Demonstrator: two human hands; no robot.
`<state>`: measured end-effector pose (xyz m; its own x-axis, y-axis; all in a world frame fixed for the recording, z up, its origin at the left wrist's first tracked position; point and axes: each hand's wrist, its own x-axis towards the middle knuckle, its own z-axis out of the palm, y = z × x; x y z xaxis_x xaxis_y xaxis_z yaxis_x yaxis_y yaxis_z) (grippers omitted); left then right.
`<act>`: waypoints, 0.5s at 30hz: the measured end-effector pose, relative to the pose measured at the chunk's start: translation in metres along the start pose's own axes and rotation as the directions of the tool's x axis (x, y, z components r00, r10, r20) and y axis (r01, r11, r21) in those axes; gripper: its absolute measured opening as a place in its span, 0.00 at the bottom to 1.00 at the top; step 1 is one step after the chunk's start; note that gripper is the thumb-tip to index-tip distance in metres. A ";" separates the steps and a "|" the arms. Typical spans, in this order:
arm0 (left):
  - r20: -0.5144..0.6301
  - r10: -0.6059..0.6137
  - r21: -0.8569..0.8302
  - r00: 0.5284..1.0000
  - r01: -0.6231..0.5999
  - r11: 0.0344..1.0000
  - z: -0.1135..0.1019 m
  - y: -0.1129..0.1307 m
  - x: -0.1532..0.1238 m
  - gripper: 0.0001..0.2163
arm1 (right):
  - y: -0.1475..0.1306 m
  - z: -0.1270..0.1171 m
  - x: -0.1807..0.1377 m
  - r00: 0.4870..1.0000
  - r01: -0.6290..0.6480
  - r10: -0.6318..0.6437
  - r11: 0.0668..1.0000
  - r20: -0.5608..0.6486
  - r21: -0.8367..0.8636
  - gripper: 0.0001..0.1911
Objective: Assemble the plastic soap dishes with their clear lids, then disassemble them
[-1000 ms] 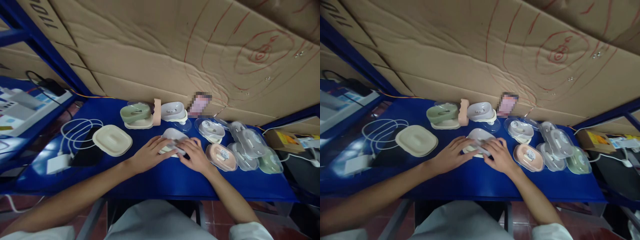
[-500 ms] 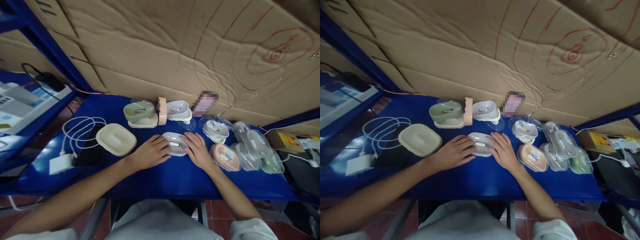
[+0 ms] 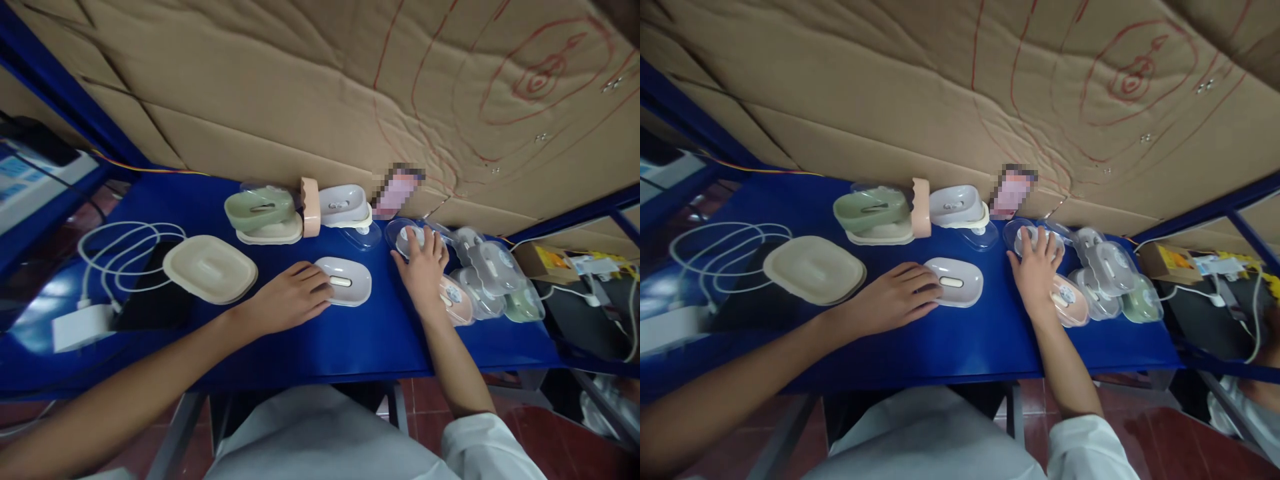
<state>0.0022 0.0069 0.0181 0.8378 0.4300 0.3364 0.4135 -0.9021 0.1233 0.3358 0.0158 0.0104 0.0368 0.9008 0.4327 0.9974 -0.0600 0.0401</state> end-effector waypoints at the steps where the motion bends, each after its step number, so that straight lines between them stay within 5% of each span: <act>1: 0.004 0.002 -0.001 1.000 -0.002 1.000 0.001 0.000 0.000 0.05 | 0.002 0.000 0.001 1.000 0.003 -0.003 1.000 -0.001 0.006 0.28; 7: -0.088 -0.094 -0.040 0.992 0.091 0.995 0.003 -0.004 -0.003 0.22 | -0.003 -0.034 -0.008 0.991 0.086 -0.063 0.974 -0.115 0.209 0.26; 10: -0.151 -0.149 -0.063 0.977 0.141 0.988 0.002 -0.006 -0.004 0.34 | -0.025 -0.052 -0.027 0.973 0.229 -0.216 0.873 -0.080 0.430 0.27; 15: -0.191 -0.119 -0.088 0.974 0.104 0.991 0.002 -0.012 -0.005 0.36 | -0.053 -0.037 -0.048 0.847 0.430 -0.531 0.693 0.007 0.579 0.32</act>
<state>-0.0067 0.0157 0.0125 0.6987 0.5196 0.4918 0.4652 -0.8522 0.2396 0.2789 -0.0399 0.0209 -0.4984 0.7981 0.3385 0.7431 0.5944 -0.3073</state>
